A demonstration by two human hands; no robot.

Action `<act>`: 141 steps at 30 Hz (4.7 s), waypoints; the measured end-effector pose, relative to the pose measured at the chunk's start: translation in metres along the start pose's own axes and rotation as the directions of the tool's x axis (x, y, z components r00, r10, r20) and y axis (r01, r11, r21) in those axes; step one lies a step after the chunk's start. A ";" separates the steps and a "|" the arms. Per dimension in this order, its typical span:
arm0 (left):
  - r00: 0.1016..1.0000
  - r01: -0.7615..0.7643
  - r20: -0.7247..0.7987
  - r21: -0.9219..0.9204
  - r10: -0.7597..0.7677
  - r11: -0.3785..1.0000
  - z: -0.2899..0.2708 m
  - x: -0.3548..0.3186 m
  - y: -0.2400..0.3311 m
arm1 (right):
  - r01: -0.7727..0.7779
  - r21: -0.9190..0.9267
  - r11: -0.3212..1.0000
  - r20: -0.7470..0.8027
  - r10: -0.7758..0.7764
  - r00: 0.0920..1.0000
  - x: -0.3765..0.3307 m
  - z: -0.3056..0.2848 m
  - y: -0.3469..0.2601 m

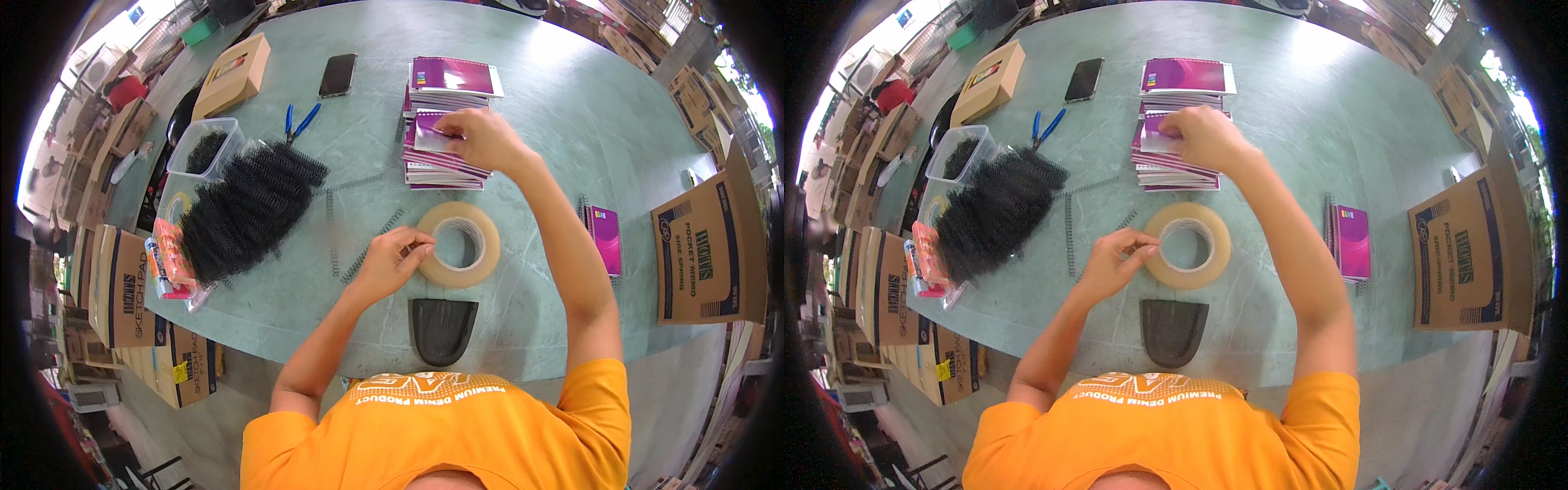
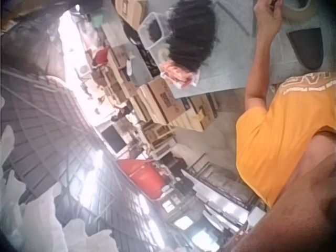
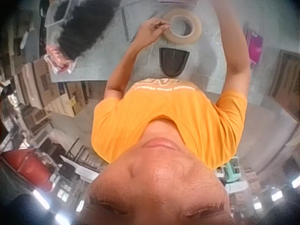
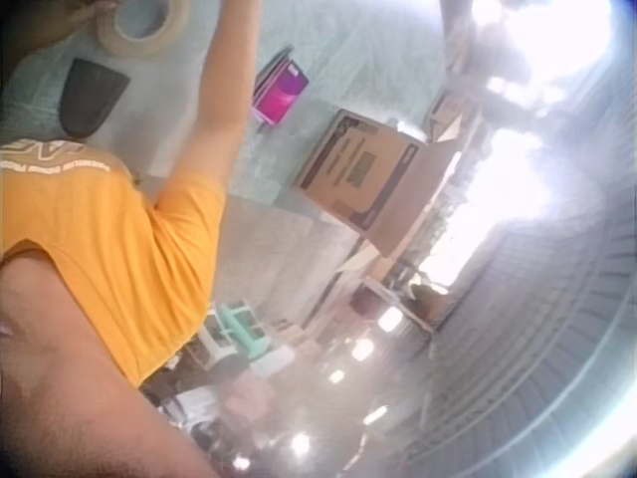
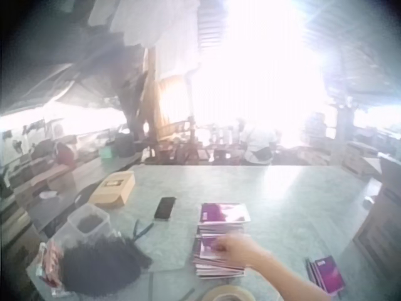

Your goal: The person assembles notebooks by threading plastic coil spines through the punched holes of paper stacks and then trims the excess spine using a pair of snips.

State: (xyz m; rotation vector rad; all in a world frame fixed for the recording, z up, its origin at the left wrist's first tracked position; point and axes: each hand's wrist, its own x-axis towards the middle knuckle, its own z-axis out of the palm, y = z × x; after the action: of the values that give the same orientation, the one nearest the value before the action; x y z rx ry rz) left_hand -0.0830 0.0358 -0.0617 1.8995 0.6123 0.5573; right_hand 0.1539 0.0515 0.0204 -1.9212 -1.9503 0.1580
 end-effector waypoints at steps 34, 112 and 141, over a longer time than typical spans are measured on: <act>1.000 -0.024 -0.013 -0.055 0.023 0.998 0.005 -0.003 -0.006 | 0.041 -0.504 0.863 0.141 0.035 0.989 0.017 0.021 -0.032; 0.986 0.167 0.109 -0.555 -0.128 0.815 -0.053 0.008 -0.008 | 0.009 -0.028 1.000 -0.053 -0.010 0.999 -0.089 0.031 -0.057; 0.955 -0.197 -0.147 0.341 0.259 0.919 -0.047 0.026 0.032 | 0.084 0.318 0.944 -0.320 0.023 0.947 -0.075 0.048 -0.070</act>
State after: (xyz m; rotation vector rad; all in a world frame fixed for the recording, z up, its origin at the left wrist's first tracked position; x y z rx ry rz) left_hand -0.0877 0.0734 -0.0118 2.2642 0.6368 0.8387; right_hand 0.0697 -0.0165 -0.0137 -1.5868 -1.6221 0.1417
